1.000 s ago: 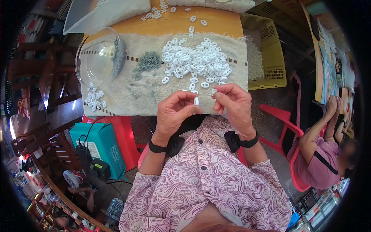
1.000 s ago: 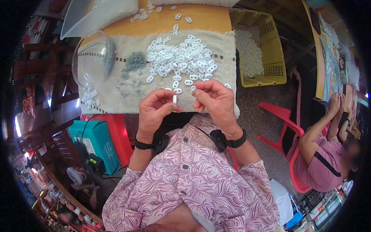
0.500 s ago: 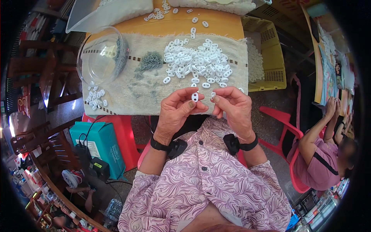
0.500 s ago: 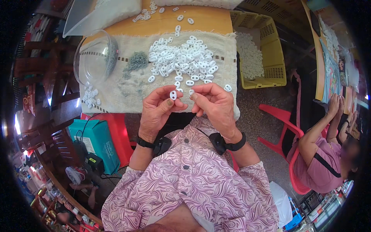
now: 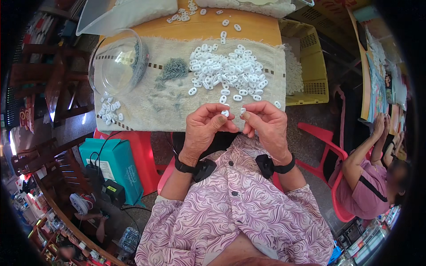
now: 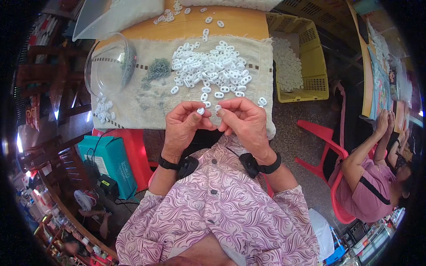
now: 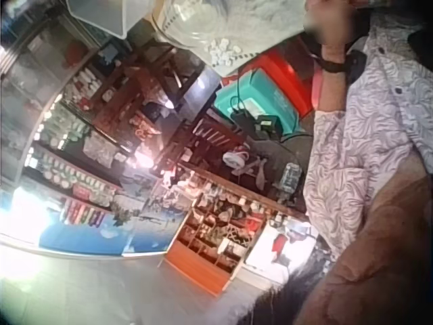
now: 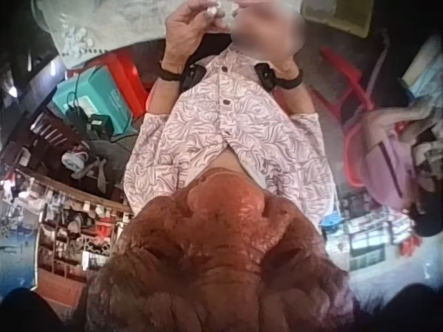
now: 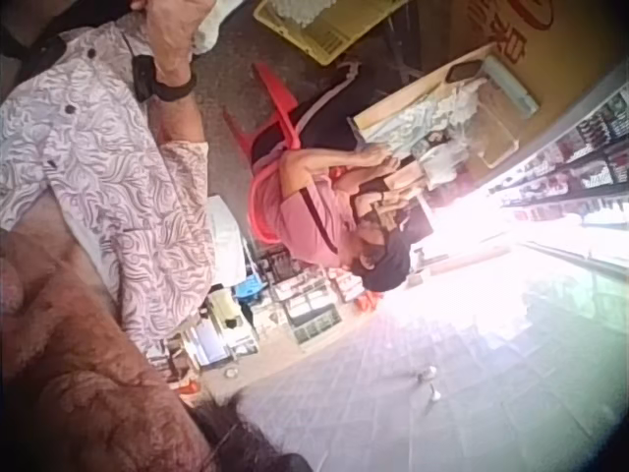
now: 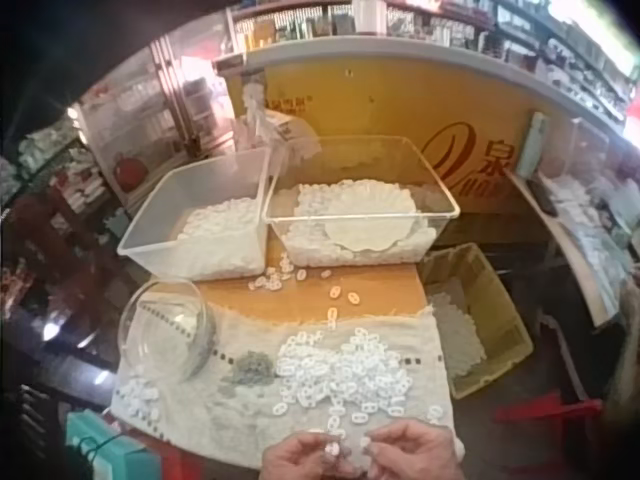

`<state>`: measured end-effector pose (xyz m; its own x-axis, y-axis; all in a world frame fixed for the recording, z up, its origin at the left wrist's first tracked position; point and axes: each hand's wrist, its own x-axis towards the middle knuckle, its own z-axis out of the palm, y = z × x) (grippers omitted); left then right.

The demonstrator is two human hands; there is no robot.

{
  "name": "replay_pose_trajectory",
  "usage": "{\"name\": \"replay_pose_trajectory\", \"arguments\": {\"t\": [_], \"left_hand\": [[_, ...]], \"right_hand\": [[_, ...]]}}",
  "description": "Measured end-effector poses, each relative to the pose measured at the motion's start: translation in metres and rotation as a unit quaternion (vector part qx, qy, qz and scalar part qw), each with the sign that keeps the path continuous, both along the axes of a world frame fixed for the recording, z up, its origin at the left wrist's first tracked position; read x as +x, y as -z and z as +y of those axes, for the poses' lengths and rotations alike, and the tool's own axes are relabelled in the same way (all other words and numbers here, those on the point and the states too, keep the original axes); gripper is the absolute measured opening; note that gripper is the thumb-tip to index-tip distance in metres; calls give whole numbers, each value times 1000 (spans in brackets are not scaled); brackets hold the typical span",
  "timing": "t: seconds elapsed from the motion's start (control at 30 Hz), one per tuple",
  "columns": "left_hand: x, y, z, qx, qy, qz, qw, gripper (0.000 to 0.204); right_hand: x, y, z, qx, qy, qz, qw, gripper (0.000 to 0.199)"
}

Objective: Manually inserting small grey pins into white plastic bases on a workbench.

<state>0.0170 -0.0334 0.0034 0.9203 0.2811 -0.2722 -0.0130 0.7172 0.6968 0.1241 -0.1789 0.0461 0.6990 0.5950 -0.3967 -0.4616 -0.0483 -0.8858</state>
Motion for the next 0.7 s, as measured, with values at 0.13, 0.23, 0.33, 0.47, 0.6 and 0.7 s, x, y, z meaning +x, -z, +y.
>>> {"name": "replay_pose_trajectory", "arguments": {"t": [0.13, 0.23, 0.33, 0.47, 0.6, 0.7], "left_hand": [[-1, -1, -3, 69, -17, 46, 996, 21], [2, -2, -3, 28, -46, 37, 998, 22], [2, -2, -2, 19, -38, 54, 998, 24], [3, -4, 0, -27, -21, 49, 998, 28], [2, -5, -1, 0, -5, 31, 999, 34], [2, -5, -1, 15, 6, 30, 999, 35]], "right_hand": [[-1, -2, 2, -1, -2, 13, 1000, 15], [-1, -1, 2, -9, -8, 7, 1000, 15], [-2, 1, 2, -16, -3, 8, 1000, 14], [-2, 1, 3, -18, 4, -3, 1000, 14], [-2, 2, 3, -18, 9, -7, 1000, 15], [-3, 3, 2, -19, 8, -8, 1000, 15]]}}
